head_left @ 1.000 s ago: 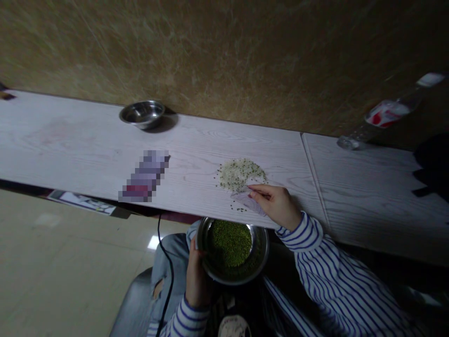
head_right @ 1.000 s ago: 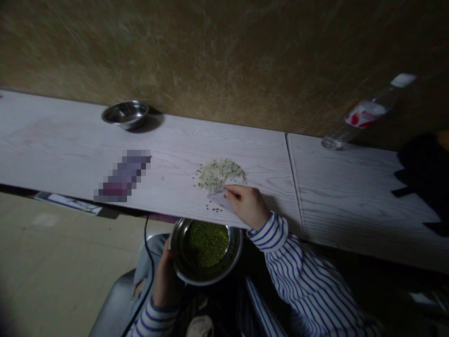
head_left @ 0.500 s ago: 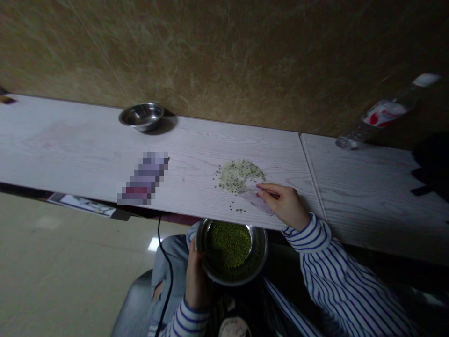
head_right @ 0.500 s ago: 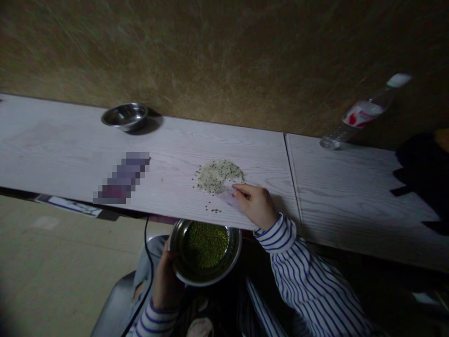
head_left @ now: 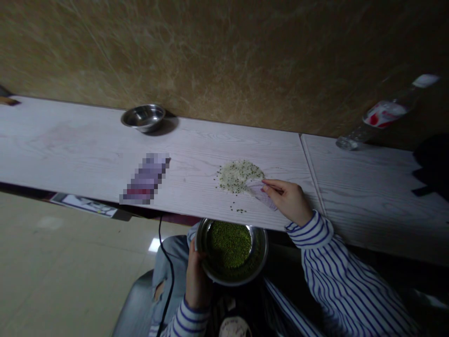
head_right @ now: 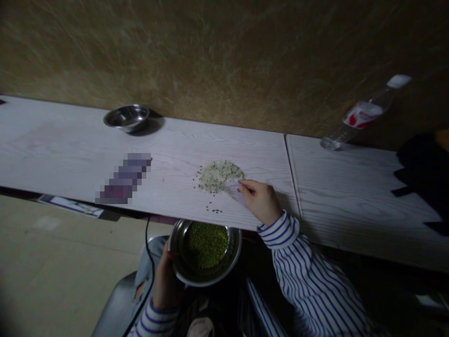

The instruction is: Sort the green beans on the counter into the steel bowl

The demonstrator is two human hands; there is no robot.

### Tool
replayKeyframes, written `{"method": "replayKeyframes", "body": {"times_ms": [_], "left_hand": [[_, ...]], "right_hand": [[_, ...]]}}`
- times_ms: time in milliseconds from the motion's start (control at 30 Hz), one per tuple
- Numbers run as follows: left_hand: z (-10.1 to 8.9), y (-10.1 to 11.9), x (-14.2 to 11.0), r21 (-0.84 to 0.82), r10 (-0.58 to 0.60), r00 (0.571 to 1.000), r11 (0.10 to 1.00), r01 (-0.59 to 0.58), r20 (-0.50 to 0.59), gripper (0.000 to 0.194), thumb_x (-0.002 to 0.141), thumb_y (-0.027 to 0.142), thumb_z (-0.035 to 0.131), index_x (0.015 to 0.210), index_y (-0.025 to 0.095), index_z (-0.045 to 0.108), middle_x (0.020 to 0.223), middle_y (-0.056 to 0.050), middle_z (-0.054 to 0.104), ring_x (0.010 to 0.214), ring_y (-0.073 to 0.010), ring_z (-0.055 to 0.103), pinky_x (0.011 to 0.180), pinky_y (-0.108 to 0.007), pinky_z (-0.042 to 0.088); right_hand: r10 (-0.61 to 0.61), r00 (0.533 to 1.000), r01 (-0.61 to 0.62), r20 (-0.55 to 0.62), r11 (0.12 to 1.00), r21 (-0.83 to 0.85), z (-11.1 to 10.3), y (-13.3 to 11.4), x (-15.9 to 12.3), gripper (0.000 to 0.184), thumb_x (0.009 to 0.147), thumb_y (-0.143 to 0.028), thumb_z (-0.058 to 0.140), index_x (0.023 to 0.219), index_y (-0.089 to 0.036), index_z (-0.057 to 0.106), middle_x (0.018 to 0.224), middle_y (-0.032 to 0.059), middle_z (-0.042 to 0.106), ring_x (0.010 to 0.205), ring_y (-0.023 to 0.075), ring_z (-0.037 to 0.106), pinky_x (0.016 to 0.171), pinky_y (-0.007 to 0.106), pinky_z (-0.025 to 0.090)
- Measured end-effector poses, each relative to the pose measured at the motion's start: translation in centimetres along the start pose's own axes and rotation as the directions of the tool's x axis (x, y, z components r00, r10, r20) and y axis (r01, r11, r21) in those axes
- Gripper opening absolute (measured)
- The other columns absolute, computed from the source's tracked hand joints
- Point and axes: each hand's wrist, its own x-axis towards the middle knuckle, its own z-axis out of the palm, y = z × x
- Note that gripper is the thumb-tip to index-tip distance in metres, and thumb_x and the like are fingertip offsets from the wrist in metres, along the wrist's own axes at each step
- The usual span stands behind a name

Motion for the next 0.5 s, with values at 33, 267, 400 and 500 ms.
{"method": "replayKeyframes", "body": {"times_ms": [33,267,400,500], "left_hand": [[0.0,0.0,0.0,0.001,0.002,1.000,1.000,-0.002,0.001,0.044,0.068,0.029,0.068,0.111,0.027,0.075,0.111,-0.004,0.076,0.119,-0.0313,0.062,0.103,-0.043,0.049],[-0.3,-0.1,0.1,0.016,0.031,0.999,0.999,-0.031,0.018,0.041,0.070,0.029,0.068,0.110,0.026,0.076,0.113,-0.003,0.076,0.118,-0.0299,0.061,0.103,-0.039,0.048],[-0.2,-0.2,0.2,0.016,0.026,0.999,1.000,-0.026,0.025,0.043,0.070,0.026,0.066,0.112,0.025,0.075,0.112,-0.003,0.076,0.119,-0.0297,0.062,0.104,-0.039,0.047],[-0.1,-0.1,0.2,-0.008,0.011,1.000,1.000,-0.011,0.019,0.047,0.068,0.026,0.066,0.114,0.025,0.075,0.108,-0.004,0.076,0.114,-0.0299,0.065,0.099,-0.040,0.050]], "right_hand": [[-0.004,1.000,0.004,0.008,1.000,-0.007,0.3,-0.3,0.1,0.026,0.087,-0.023,0.066,0.107,-0.019,0.083,0.105,0.0116,0.083,0.093,0.0273,0.080,0.089,0.045,0.065],[-0.026,0.995,0.026,0.093,1.000,-0.006,0.9,-1.5,0.1,0.026,0.088,-0.019,0.066,0.108,-0.018,0.083,0.101,0.0114,0.083,0.090,0.0264,0.080,0.086,0.044,0.065],[-0.024,0.995,0.024,0.096,1.000,0.000,0.4,-1.6,0.0,0.025,0.088,-0.020,0.068,0.108,-0.017,0.083,0.099,0.0111,0.083,0.090,0.0258,0.080,0.086,0.041,0.065],[-0.032,0.992,0.036,0.121,0.999,-0.036,0.6,-1.8,-0.1,0.025,0.088,-0.019,0.067,0.106,-0.018,0.083,0.100,0.0109,0.083,0.089,0.0257,0.080,0.085,0.041,0.065]]}}
